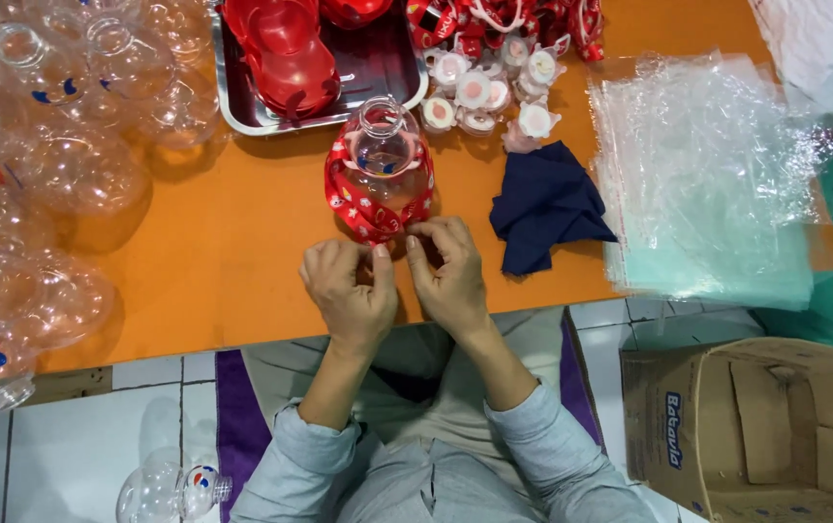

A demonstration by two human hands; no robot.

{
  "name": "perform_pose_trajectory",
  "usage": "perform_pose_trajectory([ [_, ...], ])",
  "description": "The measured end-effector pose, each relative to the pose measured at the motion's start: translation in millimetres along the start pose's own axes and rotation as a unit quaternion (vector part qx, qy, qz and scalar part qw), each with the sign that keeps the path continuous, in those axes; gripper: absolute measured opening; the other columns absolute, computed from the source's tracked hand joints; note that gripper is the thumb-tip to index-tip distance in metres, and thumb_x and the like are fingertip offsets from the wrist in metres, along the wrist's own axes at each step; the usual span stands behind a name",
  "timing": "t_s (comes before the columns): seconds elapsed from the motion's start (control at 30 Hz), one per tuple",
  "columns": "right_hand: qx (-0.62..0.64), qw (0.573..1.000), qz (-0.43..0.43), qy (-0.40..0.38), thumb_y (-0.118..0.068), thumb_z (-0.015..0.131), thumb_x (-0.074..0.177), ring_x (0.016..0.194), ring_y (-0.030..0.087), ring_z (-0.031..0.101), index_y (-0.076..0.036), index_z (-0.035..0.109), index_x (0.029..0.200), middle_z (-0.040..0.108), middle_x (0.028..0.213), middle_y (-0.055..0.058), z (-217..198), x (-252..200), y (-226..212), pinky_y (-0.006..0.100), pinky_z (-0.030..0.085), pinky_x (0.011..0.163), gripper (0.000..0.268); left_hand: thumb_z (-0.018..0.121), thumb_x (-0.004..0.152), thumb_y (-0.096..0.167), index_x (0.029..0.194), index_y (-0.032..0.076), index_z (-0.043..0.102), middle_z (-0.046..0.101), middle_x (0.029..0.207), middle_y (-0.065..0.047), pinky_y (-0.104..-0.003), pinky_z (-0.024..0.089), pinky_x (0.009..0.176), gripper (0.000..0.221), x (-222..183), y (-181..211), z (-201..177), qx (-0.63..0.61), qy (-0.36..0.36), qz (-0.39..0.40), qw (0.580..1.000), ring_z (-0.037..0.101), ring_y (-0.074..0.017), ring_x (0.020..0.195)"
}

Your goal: Cleaning a plastic component and attaching a lanyard to a clear plastic bottle.

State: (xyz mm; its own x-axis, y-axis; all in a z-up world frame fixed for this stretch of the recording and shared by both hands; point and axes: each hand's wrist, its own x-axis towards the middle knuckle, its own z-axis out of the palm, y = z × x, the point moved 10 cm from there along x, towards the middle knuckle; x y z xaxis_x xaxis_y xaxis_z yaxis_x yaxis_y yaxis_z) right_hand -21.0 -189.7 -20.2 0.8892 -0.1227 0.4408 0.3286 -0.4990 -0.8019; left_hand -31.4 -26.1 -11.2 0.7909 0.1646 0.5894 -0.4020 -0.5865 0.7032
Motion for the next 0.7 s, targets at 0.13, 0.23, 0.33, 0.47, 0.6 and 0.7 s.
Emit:
perform_pose_trajectory([
  [0.13,0.031,0.999,0.02,0.011,-0.016,0.064,0.101,0.084,0.026,0.066,-0.006,0.073,0.099,0.062,0.088,0.008,-2.7,-1.4,7.3,0.037,0.053,0.073,0.014,0.063,0.098,0.026,0.063,0.018,0.053,0.036,0.063,0.005,-0.034,0.032,0.08,0.037,-4.8,-7.5,4.9,0.003,-0.003,0.005,1.0,0.048,-0.0189,0.075],
  [0.23,0.053,0.997,0.041,0.034,-0.017,0.064,0.101,0.082,0.024,0.066,-0.006,0.073,0.097,0.062,0.086,0.008,-10.6,-4.4,8.1,0.035,0.053,0.071,0.014,0.063,0.098,0.023,0.062,0.02,0.051,0.034,0.06,0.006,-0.032,0.031,0.079,0.038,-5.1,1.0,3.7,-0.021,-0.004,0.014,1.0,0.045,-0.0163,0.07],
  [0.33,0.075,0.995,0.019,0.067,-0.014,0.063,0.101,0.08,0.026,0.065,-0.003,0.072,0.094,0.062,0.084,0.011,-28.7,-4.0,-1.7,0.037,0.054,0.071,0.016,0.064,0.096,0.016,0.065,0.017,0.054,0.038,0.064,0.004,-0.035,0.033,0.083,0.033,-3.9,26.8,7.6,-0.021,0.005,0.077,0.997,0.048,-0.0194,0.074],
  [0.47,0.02,0.992,-0.038,0.122,-0.01,0.067,0.098,0.077,0.026,0.065,-0.006,0.072,0.092,0.063,0.082,0.008,-78.3,-6.3,-14.6,0.035,0.055,0.071,0.01,0.066,0.088,0.012,0.072,0.014,0.063,0.048,0.069,0.0,-0.037,0.04,0.077,0.017,-8.2,76.8,40.1,-0.063,-0.037,0.175,0.982,0.054,-0.0246,0.076],
  [0.6,-0.076,0.972,-0.071,0.213,-0.007,0.067,0.097,0.079,0.025,0.064,-0.004,0.071,0.09,0.066,0.085,0.009,-155.5,-3.5,-18.6,0.034,0.054,0.074,0.009,0.068,0.085,0.003,0.087,0.005,0.069,0.055,0.078,-0.006,-0.036,0.046,0.075,0.003,-3.2,138.9,75.9,-0.14,-0.111,0.239,0.954,0.059,-0.0282,0.078],
  [0.7,-0.203,0.949,-0.025,0.239,-0.007,0.073,0.095,0.096,0.029,0.061,-0.005,0.066,0.103,0.058,0.1,0.009,-205.4,-3.4,17.3,0.037,0.051,0.084,0.011,0.067,0.086,0.006,0.11,0.0,0.068,0.063,0.102,-0.018,-0.045,0.05,0.09,0.025,-14.1,156.7,123.3,-0.152,-0.169,0.25,0.941,0.062,-0.0385,0.102],
])
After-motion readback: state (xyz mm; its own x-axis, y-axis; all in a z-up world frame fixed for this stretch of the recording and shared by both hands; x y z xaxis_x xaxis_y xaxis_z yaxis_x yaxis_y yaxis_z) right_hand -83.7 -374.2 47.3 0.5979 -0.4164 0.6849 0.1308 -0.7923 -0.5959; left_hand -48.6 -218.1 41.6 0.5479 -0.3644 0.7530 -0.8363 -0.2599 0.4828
